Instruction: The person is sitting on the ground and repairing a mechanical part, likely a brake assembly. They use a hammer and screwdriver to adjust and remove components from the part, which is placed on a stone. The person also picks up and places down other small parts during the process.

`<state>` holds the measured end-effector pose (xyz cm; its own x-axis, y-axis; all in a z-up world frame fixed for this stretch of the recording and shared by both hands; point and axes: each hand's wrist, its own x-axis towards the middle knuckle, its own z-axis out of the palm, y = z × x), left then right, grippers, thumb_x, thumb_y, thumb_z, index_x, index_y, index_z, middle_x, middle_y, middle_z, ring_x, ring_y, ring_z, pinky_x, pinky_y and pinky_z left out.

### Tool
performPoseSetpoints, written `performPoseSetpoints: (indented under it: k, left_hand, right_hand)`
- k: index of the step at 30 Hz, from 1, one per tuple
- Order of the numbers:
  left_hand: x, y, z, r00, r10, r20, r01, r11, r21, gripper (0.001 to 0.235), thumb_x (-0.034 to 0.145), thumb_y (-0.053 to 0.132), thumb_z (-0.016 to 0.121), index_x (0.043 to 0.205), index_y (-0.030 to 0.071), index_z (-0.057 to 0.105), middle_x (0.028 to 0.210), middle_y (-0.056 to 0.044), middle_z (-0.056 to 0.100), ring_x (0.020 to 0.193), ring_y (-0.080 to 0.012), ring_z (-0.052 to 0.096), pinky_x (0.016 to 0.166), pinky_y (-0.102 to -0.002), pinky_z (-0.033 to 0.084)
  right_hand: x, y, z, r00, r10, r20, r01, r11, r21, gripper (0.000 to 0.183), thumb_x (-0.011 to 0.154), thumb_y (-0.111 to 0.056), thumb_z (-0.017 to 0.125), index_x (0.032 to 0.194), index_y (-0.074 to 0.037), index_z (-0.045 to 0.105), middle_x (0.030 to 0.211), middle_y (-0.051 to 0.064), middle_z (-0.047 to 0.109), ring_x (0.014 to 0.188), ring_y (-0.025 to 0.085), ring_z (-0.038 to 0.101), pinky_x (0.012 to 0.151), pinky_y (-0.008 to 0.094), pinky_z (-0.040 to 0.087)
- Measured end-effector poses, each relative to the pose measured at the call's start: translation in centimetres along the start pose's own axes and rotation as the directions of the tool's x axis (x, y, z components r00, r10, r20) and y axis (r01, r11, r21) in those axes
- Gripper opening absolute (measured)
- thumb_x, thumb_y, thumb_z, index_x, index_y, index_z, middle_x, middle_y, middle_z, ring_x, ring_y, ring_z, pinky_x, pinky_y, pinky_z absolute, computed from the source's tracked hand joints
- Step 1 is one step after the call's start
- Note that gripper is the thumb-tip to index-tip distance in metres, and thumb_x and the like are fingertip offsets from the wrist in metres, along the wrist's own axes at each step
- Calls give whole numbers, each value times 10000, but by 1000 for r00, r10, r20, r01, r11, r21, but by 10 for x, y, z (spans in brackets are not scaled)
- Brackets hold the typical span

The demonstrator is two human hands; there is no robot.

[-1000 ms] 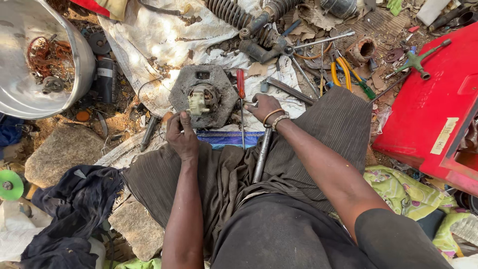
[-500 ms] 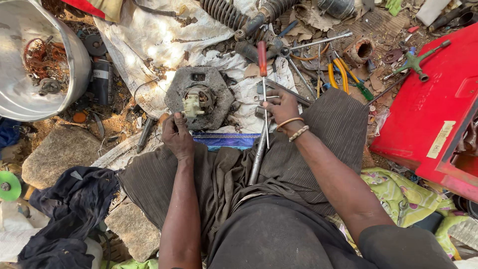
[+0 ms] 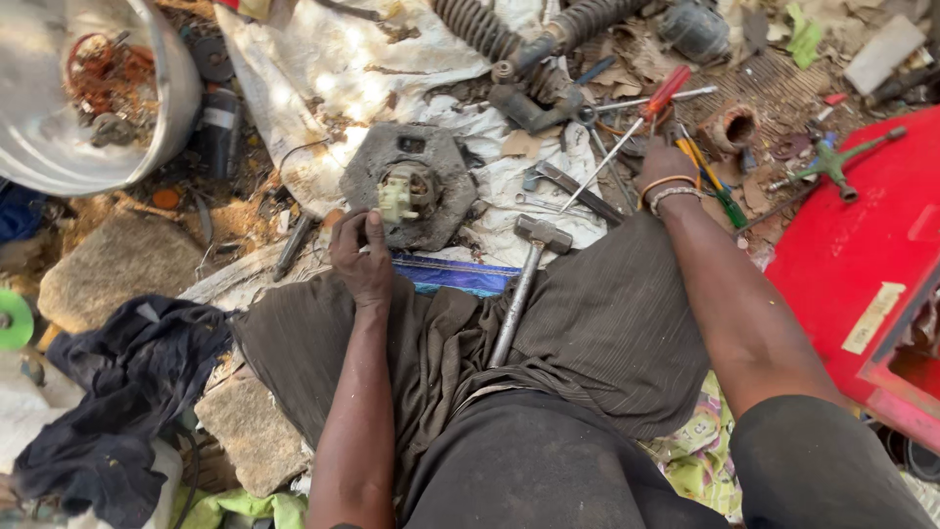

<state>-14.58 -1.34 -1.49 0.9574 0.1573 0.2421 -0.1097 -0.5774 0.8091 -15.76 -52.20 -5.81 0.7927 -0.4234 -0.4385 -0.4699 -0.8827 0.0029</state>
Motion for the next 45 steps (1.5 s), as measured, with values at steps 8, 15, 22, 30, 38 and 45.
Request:
performPoseSetpoints:
  k: [8, 15, 22, 30, 38, 45]
  left_hand:
    - [5, 12, 1, 980, -198, 17, 199, 976, -90, 328, 1017, 371, 643, 1071, 53, 708, 1176, -93, 674, 951, -227, 726, 819, -366, 607]
    - [14, 16, 6, 993, -111, 26, 113, 984, -135, 343, 1049, 382, 643, 1086, 49, 716, 1181, -103, 681, 1042, -255, 707, 837, -380, 598]
    - [5, 22, -12, 994, -94, 54, 102, 981, -165, 366, 1052, 378, 643, 1154, 32, 705, 1201, -126, 674, 1075, -268, 688, 889, -384, 564]
    - [0, 16, -18, 982, -152, 113, 176, 954, -242, 397, 1048, 426, 631, 1175, 55, 692, 1185, -104, 661, 1082, -245, 684, 907, -375, 585]
    - [-8, 18, -11, 956, -21, 293, -18, 991, 131, 955, 873, 666, 720, 1525, 53, 386, 1480, -214, 436, 1359, -378, 496, 1101, -487, 484]
    - [7, 24, 31, 952, -8, 306, -101, 936, 337, 1317, 746, 618, 882, 1591, -38, 114, 1574, -282, 330, 1450, -460, 324, 1178, -554, 335]
  right_hand:
    - [-6, 34, -9, 876, -79, -476, 288, 877, 385, 262, 952, -60, 759, 1181, 27, 667, 1088, 224, 746, 982, 346, 734, 885, 471, 561]
    - [-54, -12, -73, 940, 102, -326, 342, -277, 898, 214, 1025, 64, 677, 1228, 10, 633, 1005, 117, 712, 868, 247, 733, 745, 384, 627]
    - [-141, -113, -81, 955, -255, 150, -246, -401, 882, 205, 991, -173, 613, 1160, -60, 584, 973, 129, 707, 912, 266, 740, 839, 429, 628]
    - [-99, -66, -28, 990, -78, 116, -120, -46, 992, 216, 1051, -180, 617, 1202, -25, 629, 978, 89, 698, 837, 238, 714, 757, 407, 644]
    - [-39, 131, 5, 965, 249, -79, -226, 947, 227, 417, 919, -219, 703, 1278, -17, 637, 1184, 297, 682, 1083, 452, 668, 959, 514, 523]
    - [-53, 156, 80, 931, 303, -206, -278, 950, 142, 406, 862, -318, 781, 1234, -178, 695, 1218, 168, 631, 1172, 420, 611, 989, 571, 471]
